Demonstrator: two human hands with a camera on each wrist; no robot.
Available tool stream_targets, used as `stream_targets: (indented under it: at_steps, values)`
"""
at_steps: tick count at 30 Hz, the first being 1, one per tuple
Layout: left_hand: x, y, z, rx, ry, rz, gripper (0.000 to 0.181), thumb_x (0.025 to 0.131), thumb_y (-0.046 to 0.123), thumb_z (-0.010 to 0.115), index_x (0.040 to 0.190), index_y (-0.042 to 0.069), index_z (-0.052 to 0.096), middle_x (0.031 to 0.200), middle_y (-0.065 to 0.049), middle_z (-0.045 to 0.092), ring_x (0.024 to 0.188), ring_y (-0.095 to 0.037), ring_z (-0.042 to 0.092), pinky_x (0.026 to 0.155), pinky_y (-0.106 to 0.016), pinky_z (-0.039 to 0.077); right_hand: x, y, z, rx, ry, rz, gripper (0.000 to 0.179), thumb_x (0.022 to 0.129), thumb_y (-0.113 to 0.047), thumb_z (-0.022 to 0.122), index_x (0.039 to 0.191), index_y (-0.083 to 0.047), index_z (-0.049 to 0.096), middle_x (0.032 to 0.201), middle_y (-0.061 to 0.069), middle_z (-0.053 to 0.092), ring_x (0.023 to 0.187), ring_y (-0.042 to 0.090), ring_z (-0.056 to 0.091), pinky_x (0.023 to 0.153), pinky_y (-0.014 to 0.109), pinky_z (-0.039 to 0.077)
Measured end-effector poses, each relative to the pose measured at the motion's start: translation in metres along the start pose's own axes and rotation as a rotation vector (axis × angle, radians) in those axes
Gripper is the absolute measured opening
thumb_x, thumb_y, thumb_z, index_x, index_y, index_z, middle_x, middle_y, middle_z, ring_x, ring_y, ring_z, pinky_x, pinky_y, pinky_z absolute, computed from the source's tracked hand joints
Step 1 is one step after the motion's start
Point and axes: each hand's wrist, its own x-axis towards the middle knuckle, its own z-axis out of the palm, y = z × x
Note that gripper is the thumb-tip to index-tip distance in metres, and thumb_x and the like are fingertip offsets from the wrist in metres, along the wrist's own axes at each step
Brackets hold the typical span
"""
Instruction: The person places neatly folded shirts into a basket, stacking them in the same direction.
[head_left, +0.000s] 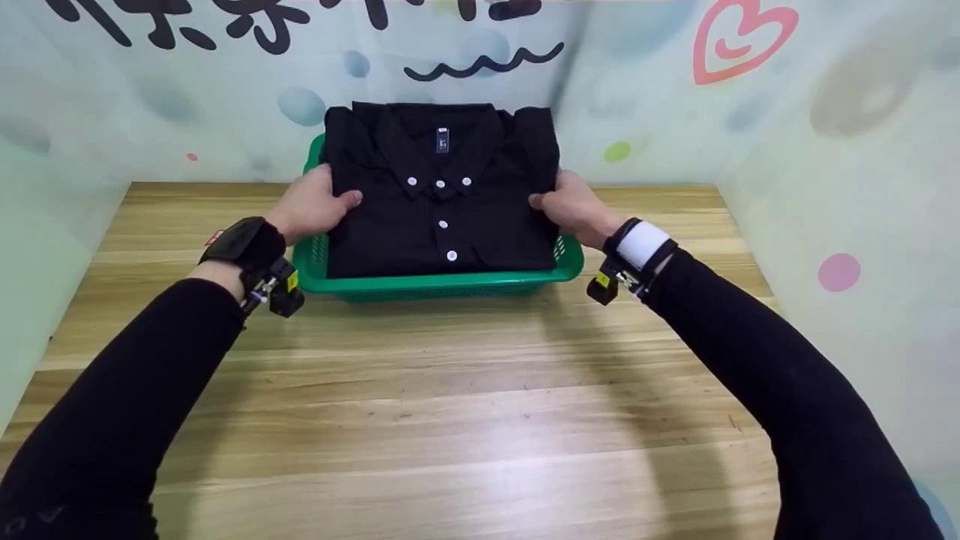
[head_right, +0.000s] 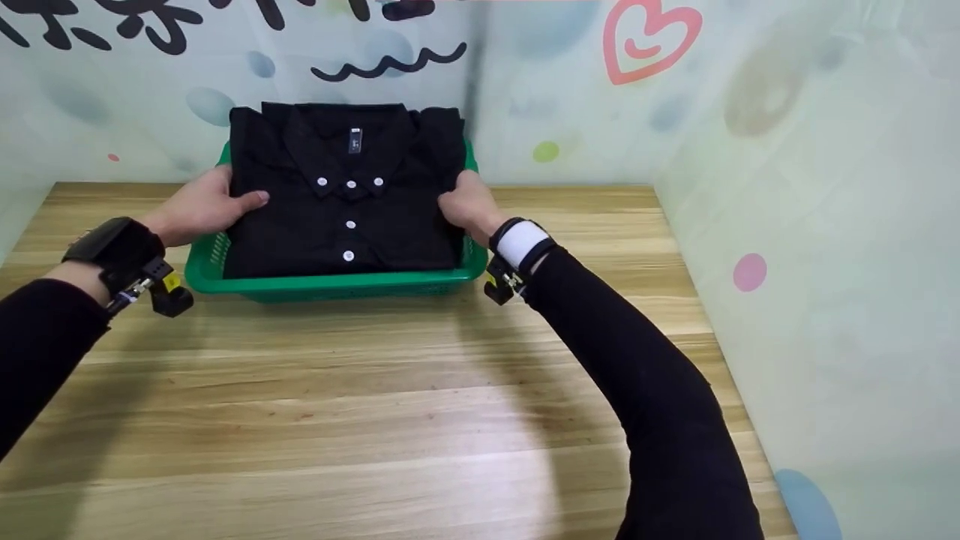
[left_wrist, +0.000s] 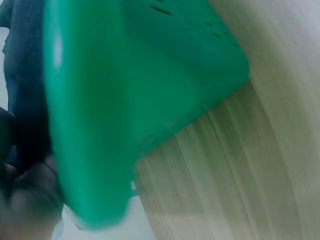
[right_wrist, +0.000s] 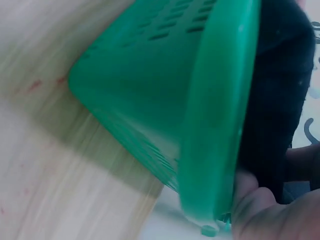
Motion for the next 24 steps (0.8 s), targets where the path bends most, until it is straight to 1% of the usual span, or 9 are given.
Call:
stream_targets:
  at_steps: [3, 8, 9, 12, 14, 16, 19, 21, 24]
  values:
    - [-0.001, 0.001, -0.001, 0.016, -0.006, -0.019, 0.062, 0.104, 0.021, 0.048, 0.145, -0.016, 0.021, 0.142, -0.035, 0.034, 0.129, -0.043, 0.038, 0.106, -0.051, 0.031, 0.004, -0.003, 0.002, -0.093, -0.016, 0.027, 0.042, 0.102, -0.005, 0.047, 0.141, 0.003, 0.034, 0.134, 0.014, 0.043, 0.107, 0.024, 0.050, 0.084, 0.032, 0.048]
    - [-0.002, -0.005, -0.003, 0.040, 0.029, -0.019, 0.076, 0.102, 0.027, 0.053, 0.149, -0.016, 0.011, 0.150, -0.036, 0.025, 0.137, -0.043, 0.029, 0.111, -0.051, 0.027, 0.010, -0.008, 0.003, -0.089, -0.040, 0.090, 0.057, 0.101, -0.001, 0.049, 0.149, 0.002, 0.020, 0.143, 0.013, 0.032, 0.116, 0.024, 0.045, 0.091, 0.031, 0.047]
    - [-0.002, -0.006, -0.003, 0.040, 0.040, -0.017, 0.078, 0.101, 0.028, 0.055, 0.149, -0.015, 0.010, 0.150, -0.036, 0.024, 0.138, -0.043, 0.028, 0.111, -0.051, 0.026, 0.011, -0.008, 0.002, -0.092, -0.042, 0.096, 0.059, 0.100, -0.001, 0.049, 0.151, 0.002, 0.018, 0.144, 0.012, 0.030, 0.114, 0.022, 0.045, 0.090, 0.030, 0.047]
    - [0.000, -0.010, -0.002, 0.054, 0.075, -0.001, 0.076, 0.099, 0.027, 0.058, 0.147, -0.016, 0.019, 0.144, -0.037, 0.034, 0.132, -0.045, 0.037, 0.108, -0.051, 0.032, 0.014, -0.008, 0.002, -0.144, -0.044, 0.086, 0.057, 0.101, -0.003, 0.049, 0.149, 0.002, 0.020, 0.142, 0.014, 0.033, 0.082, 0.016, 0.050, 0.074, 0.026, 0.047]
    - [0.001, -0.010, -0.001, 0.068, 0.087, 0.009, 0.075, 0.098, 0.026, 0.060, 0.146, -0.017, 0.022, 0.141, -0.038, 0.037, 0.130, -0.046, 0.039, 0.106, -0.052, 0.034, 0.015, -0.006, 0.001, -0.193, -0.041, 0.074, 0.055, 0.101, -0.006, 0.050, 0.148, 0.003, 0.022, 0.138, 0.015, 0.034, 0.061, 0.012, 0.041, 0.061, 0.023, 0.042]
    - [0.003, -0.010, 0.000, 0.085, 0.099, 0.016, 0.073, 0.097, 0.025, 0.061, 0.144, -0.017, 0.025, 0.139, -0.038, 0.040, 0.128, -0.046, 0.041, 0.106, -0.051, 0.035, 0.016, -0.004, 0.000, -0.214, -0.037, 0.054, 0.047, 0.101, -0.007, 0.051, 0.141, 0.004, 0.030, 0.129, 0.016, 0.039, 0.048, 0.011, 0.030, 0.051, 0.023, 0.035]
    - [0.004, -0.010, 0.001, 0.080, 0.103, 0.013, 0.074, 0.096, 0.025, 0.061, 0.145, -0.017, 0.024, 0.141, -0.037, 0.038, 0.130, -0.045, 0.040, 0.107, -0.051, 0.033, 0.017, 0.000, -0.001, -0.215, -0.031, 0.030, 0.035, 0.101, -0.008, 0.052, 0.131, 0.004, 0.039, 0.108, 0.011, 0.044, 0.043, 0.009, 0.028, 0.045, 0.022, 0.030]
    - [0.004, -0.010, 0.001, 0.076, 0.108, 0.010, 0.073, 0.096, 0.024, 0.062, 0.144, -0.017, 0.026, 0.140, -0.037, 0.039, 0.129, -0.044, 0.041, 0.106, -0.050, 0.034, 0.018, 0.002, -0.002, -0.201, -0.032, 0.016, 0.028, 0.100, -0.007, 0.053, 0.124, 0.004, 0.042, 0.094, 0.007, 0.041, 0.044, 0.010, 0.028, 0.045, 0.022, 0.030]
    - [0.004, -0.010, 0.001, 0.070, 0.112, 0.007, 0.072, 0.096, 0.024, 0.062, 0.144, -0.016, 0.027, 0.139, -0.036, 0.041, 0.128, -0.043, 0.042, 0.106, -0.049, 0.035, 0.017, 0.003, -0.004, -0.141, -0.045, 0.003, 0.030, 0.100, -0.005, 0.053, 0.127, 0.003, 0.041, 0.099, 0.006, 0.042, 0.060, 0.012, 0.043, 0.055, 0.022, 0.041]
